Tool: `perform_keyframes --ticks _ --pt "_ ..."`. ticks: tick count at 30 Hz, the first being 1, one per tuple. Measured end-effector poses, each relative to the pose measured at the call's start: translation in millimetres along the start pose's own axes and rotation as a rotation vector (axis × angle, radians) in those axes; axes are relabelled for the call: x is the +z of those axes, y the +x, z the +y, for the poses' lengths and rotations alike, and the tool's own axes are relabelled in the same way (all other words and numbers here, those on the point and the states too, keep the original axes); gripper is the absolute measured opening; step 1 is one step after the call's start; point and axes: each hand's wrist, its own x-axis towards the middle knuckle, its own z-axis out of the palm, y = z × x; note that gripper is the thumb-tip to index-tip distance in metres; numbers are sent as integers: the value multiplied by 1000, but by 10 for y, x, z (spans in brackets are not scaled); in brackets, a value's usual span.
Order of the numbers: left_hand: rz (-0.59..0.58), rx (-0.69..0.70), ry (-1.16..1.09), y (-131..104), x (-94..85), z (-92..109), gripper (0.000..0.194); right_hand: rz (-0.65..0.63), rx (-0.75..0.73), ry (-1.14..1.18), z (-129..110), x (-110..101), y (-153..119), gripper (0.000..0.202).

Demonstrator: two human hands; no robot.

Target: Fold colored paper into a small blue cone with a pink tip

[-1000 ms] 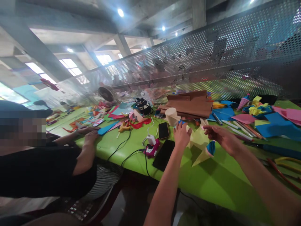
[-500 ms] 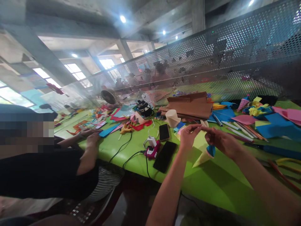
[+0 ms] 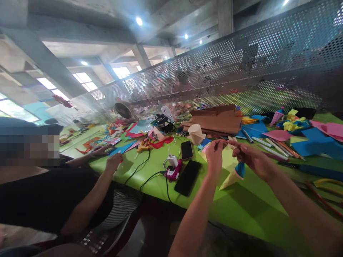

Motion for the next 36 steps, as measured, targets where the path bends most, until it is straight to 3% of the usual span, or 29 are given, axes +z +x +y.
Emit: perform_keyframes --ticks 6,11,18,24,30,36 --pt "-101 -160 -139 -61 -24 -10 42 109 -107 -155 -38 -11 14 42" --pt "-146 -237 -234 -142 -10 27 43 88 -178 -371 -25 4 8 48" --pt "-41 -174 -229 -133 22 63 41 49 -152 -555 85 104 -15 65" --pt "47 -69 -157 -77 17 -15 40 -115 2 -333 123 257 -91 84" --pt "46 -102 -184 -72 22 -49 44 -89 -32 -134 2 233 -94 63" --pt "-36 -212 -231 -159 3 48 47 81 -163 -266 2 107 -35 39"
